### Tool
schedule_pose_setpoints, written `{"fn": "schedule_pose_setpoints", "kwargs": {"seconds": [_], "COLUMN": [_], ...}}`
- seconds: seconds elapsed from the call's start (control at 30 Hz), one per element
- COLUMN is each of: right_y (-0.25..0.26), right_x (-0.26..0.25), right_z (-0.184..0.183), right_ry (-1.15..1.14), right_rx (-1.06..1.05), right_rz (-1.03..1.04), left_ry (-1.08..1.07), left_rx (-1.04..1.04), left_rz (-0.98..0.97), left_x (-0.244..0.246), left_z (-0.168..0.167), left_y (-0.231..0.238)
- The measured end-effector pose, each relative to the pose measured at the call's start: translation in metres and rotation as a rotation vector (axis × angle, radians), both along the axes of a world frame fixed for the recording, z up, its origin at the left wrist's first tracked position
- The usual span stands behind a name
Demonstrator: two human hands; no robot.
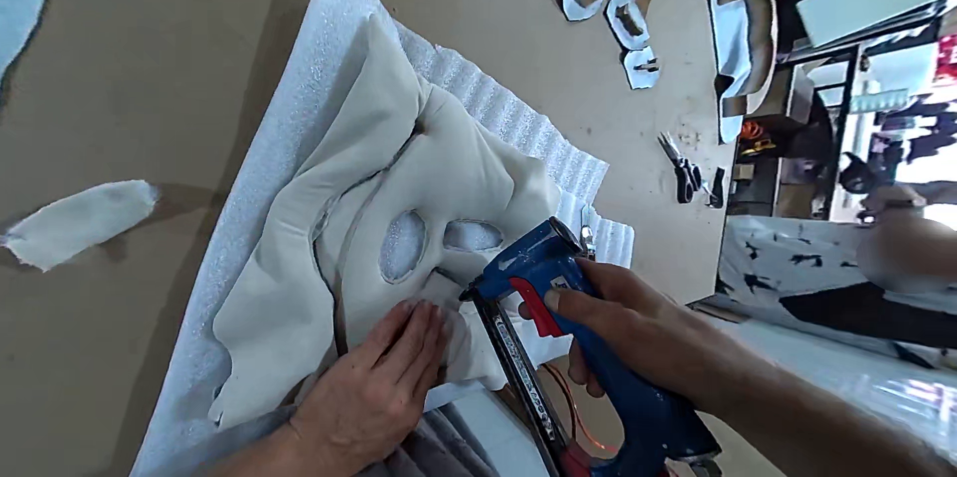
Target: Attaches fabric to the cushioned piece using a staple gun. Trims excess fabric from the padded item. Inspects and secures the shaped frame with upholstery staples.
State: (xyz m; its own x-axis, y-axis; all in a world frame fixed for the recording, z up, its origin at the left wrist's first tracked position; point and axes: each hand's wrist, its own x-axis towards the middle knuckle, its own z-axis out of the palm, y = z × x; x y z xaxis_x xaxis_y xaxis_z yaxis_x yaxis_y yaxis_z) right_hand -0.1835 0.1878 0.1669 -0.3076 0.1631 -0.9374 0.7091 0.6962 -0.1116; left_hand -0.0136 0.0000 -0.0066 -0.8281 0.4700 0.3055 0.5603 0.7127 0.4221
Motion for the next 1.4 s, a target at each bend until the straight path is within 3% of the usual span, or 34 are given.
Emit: {"fn": "schedule_pose_setpoints", "kwargs": {"seconds": [0.17,0.4,0.57,1.4], "right_y": [0.003,0.001,-0.005,-0.04], "right_x": [-0.002,-0.009,-0.02,-0.04], "right_z": [-0.003,-0.005,-0.008,-0.013], "right_ry": [-0.014,-0.063,-0.127,-0.265], "right_rx": [-0.001,-0.02,-0.034,0.076], "right_rz": [-0.001,0.008,-0.002,-0.123], "left_ry": [-0.04,-0.225,-0.34,-0.265], "left_rx": [-0.101,-0.024,-0.094,-0.04], "left_rz": [0.032,0.2,0.216,0.209], "left_x": [-0.004,-0.014,-0.029,-0.036], "left_z": [-0.001,0.005,0.022,0.004], "left_y": [0.003,0.004,-0.005,-0.011]}}
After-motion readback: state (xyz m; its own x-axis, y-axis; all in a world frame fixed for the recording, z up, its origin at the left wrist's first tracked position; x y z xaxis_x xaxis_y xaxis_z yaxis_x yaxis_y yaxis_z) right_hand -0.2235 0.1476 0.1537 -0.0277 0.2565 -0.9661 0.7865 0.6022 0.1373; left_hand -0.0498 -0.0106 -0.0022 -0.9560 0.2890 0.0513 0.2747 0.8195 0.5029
